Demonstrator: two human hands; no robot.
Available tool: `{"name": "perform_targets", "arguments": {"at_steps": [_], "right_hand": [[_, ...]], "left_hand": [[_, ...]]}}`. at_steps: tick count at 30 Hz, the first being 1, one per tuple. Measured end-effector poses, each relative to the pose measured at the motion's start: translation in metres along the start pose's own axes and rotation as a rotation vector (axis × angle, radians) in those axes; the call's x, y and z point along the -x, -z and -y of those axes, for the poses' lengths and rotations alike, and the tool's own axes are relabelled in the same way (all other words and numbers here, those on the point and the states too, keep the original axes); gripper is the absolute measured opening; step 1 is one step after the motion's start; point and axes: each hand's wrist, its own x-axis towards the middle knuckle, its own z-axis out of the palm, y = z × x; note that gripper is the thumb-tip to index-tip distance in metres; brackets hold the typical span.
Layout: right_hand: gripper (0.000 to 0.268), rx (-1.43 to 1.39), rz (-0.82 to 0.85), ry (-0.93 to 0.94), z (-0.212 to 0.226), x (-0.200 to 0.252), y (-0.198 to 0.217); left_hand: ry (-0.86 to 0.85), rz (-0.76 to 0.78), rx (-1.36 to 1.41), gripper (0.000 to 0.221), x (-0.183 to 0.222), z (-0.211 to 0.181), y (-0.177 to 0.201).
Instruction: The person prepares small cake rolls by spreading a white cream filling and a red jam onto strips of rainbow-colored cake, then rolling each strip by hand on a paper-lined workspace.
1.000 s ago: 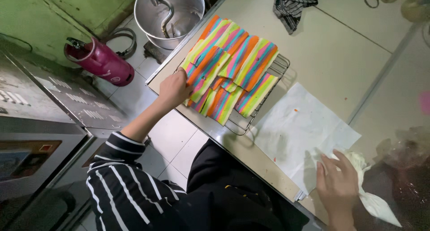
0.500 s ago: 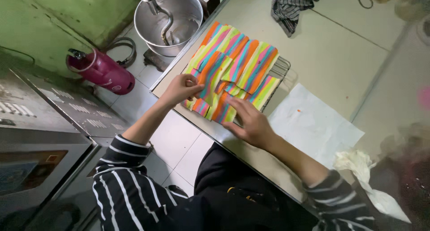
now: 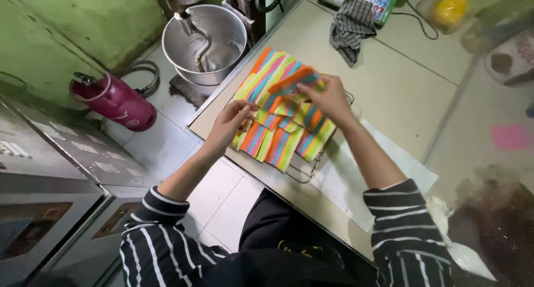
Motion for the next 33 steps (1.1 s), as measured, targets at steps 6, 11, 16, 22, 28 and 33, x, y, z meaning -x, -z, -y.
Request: {"name": "perform_targets", "arguments": {"at_steps": [6,11,16,22,28,33], "right_hand": [[0.022,0.057,0.144,-0.188,0.082,0.023,0.082],[0.018,0.141,0.210,-0.353,0.111,0.069,0.124],[0.013,0.196,0.355,-0.564,0.122,0.116,0.156],[0.021,0.191,0.354,-0.742,0.040,0.152,0.187],[0.033,0.169,0.325,-0.708,-0.041,0.161,0.203],[0.053,0.859,0.079,-0.453,0.019,0.192,0.217]], "left_hand": [[-0.067,0.099,-0.029,0.027,0.010,0.019,-0.044],[-0.039,0.268,0.052,0.031,0.020,0.031,-0.104],[-0.268,0.541,-0.003,0.078,0.026,0.044,-0.168],[0.344,0.809,0.368,0.033,0.055,0.136,-0.227],[0.685,0.646,0.388,0.035,0.065,0.136,-0.240],[0.993,0.641,0.486,0.052,0.076,0.095,-0.219]]}}
